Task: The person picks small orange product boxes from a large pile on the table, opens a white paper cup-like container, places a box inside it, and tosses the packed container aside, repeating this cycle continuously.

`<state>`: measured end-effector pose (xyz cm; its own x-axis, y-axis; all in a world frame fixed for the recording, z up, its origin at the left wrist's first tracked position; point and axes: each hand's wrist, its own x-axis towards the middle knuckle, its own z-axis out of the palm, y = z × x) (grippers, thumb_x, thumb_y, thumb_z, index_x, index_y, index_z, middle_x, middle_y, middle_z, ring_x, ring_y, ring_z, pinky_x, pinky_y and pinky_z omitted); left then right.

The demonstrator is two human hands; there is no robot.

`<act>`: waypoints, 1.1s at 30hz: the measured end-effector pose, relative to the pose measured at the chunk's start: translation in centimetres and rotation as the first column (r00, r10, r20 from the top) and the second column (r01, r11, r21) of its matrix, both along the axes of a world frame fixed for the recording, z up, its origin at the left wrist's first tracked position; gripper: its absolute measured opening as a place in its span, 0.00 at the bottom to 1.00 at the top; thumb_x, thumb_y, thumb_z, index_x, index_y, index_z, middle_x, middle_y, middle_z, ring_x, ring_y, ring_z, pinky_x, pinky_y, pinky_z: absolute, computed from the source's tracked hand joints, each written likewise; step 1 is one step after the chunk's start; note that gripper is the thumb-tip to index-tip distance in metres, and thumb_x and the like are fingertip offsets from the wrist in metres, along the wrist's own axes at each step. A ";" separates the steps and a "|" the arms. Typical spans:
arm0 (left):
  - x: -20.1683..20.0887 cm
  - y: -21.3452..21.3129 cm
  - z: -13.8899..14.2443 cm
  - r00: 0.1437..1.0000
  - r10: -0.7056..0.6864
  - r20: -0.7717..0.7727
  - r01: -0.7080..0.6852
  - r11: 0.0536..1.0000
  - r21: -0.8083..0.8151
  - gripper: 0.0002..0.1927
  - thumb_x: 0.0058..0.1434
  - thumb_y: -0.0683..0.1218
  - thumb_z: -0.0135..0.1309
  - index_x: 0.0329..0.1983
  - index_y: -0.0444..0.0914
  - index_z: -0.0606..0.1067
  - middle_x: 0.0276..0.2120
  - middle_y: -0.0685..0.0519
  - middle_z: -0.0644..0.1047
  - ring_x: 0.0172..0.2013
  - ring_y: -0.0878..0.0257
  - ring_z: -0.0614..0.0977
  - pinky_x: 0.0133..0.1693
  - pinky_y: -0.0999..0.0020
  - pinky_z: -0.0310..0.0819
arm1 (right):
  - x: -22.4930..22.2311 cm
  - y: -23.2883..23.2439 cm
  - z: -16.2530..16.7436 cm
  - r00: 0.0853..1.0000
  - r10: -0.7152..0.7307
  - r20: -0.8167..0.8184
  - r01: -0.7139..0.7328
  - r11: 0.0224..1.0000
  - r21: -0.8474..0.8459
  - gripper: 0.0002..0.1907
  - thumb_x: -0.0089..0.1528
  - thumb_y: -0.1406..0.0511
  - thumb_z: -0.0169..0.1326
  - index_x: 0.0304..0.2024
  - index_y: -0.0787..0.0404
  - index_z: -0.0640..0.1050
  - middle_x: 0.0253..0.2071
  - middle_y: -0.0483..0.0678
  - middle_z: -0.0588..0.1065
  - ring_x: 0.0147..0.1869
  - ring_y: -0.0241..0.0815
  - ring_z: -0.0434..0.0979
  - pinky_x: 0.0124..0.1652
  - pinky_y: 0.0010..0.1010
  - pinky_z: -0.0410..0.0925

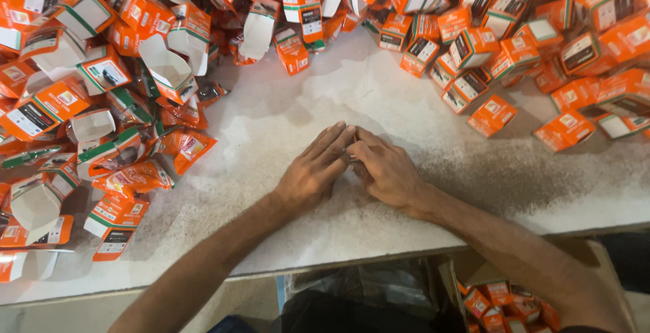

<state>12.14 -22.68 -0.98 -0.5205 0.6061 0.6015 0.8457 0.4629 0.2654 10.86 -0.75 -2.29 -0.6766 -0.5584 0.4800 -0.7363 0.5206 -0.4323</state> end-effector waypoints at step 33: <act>-12.1 -7.2 1.2 0.851 0.483 -0.206 -0.512 0.850 -0.123 0.15 0.62 0.40 0.58 0.52 0.39 0.75 0.42 0.46 0.76 0.44 0.45 0.79 0.40 0.48 0.76 | -1.4 0.4 2.1 0.964 0.108 0.245 -0.038 0.962 -0.271 0.28 0.59 0.67 0.65 0.60 0.69 0.71 0.56 0.58 0.72 0.61 0.55 0.75 0.58 0.38 0.69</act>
<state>0.03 -29.85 0.24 -0.6836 0.3907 0.6165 0.5136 0.8576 0.0260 9.43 -0.30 -0.23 -0.7576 -0.4890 0.4324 -0.6150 0.3125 -0.7240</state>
